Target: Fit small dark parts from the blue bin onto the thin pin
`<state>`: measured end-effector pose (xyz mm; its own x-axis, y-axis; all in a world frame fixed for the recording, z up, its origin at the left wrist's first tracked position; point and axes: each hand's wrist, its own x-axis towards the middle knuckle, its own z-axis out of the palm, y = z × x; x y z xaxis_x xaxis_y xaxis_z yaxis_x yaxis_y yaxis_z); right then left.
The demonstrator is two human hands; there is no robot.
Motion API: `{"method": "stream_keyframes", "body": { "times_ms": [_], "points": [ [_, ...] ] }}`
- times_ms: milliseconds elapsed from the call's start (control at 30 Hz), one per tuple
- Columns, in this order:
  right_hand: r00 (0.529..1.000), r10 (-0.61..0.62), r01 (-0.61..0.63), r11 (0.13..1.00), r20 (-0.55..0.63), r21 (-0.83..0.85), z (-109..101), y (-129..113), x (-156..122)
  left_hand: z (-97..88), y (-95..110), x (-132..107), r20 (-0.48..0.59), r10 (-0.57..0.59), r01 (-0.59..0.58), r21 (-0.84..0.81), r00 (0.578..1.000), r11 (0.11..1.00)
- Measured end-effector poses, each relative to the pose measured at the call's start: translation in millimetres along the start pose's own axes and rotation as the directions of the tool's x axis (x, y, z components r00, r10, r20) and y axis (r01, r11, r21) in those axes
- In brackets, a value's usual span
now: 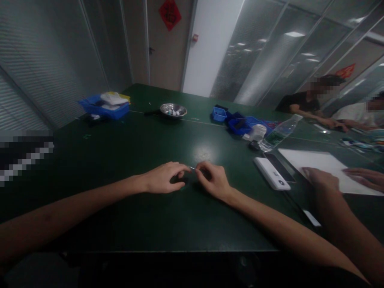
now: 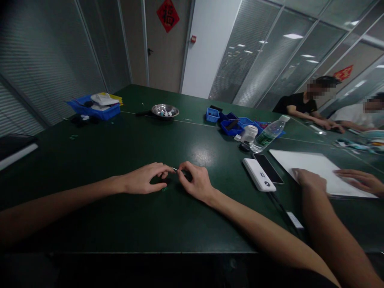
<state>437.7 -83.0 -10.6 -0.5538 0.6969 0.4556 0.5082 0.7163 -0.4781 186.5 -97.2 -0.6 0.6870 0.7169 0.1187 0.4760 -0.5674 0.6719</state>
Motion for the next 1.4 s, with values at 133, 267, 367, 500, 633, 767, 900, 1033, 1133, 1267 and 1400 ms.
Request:
{"method": "stream_keyframes", "body": {
  "times_ms": [133, 267, 367, 500, 633, 767, 900, 1033, 1133, 1267, 1400],
  "points": [
    [1.0, -0.01, 0.01, 1.0, 0.019, -0.004, 1, 0, 0, 2.1, -1, 1, 0.044, 0.026, -0.029, 0.083, 0.999, 0.996],
    [0.999, -0.006, 0.006, 1.0, 0.038, 0.0, 0, 0, -1, -11.5, -22, 4, 0.048, 0.052, -0.057, 0.111, 0.997, 0.992],
    [0.999, 0.003, -0.003, 1.0, 0.054, 0.0, -2, 0, -2, -37.8, -57, 2, -0.009, 0.021, -0.019, 0.163, 1.0, 0.986],
    [0.998, -0.013, 0.013, 1.0, 0.069, 0.001, -5, 0, -3, -84.6, -125, -18, -0.22, -0.159, 0.214, 0.254, 0.962, 0.943],
    [0.997, -0.027, 0.027, 1.0, 0.079, 0.002, -7, 2, -3, -124.4, -184, -53, -0.423, -0.244, 0.401, 0.337, 0.873, 0.852],
    [0.996, -0.023, 0.024, 1.0, 0.081, -0.001, -6, 3, -4, -149.1, -208, -80, -0.487, -0.296, 0.507, 0.39, 0.822, 0.768],
    [0.996, -0.016, 0.016, 1.0, 0.085, -0.003, -6, 3, -3, -163.6, -213, -93, -0.406, -0.402, 0.544, 0.342, 0.821, 0.766],
    [0.995, -0.01, 0.009, 1.0, 0.095, 0.002, -8, 0, -3, -171.1, -216, -101, -0.45, -0.496, 0.622, 0.19, 0.743, 0.76],
    [0.995, -0.006, 0.006, 1.0, 0.104, -0.003, -9, -2, -2, -175.1, -219, -104, -0.464, -0.578, 0.708, 0.174, 0.672, 0.684],
    [0.993, -0.01, 0.011, 1.0, 0.114, -0.004, -10, -2, -2, -181.1, -221, -105, -0.402, -0.616, 0.72, 0.192, 0.677, 0.667],
    [0.993, -0.019, 0.021, 1.0, 0.116, -0.01, -8, -2, -3, -183.9, -219, -104, -0.337, -0.651, 0.727, 0.192, 0.68, 0.66]
  ]
}}
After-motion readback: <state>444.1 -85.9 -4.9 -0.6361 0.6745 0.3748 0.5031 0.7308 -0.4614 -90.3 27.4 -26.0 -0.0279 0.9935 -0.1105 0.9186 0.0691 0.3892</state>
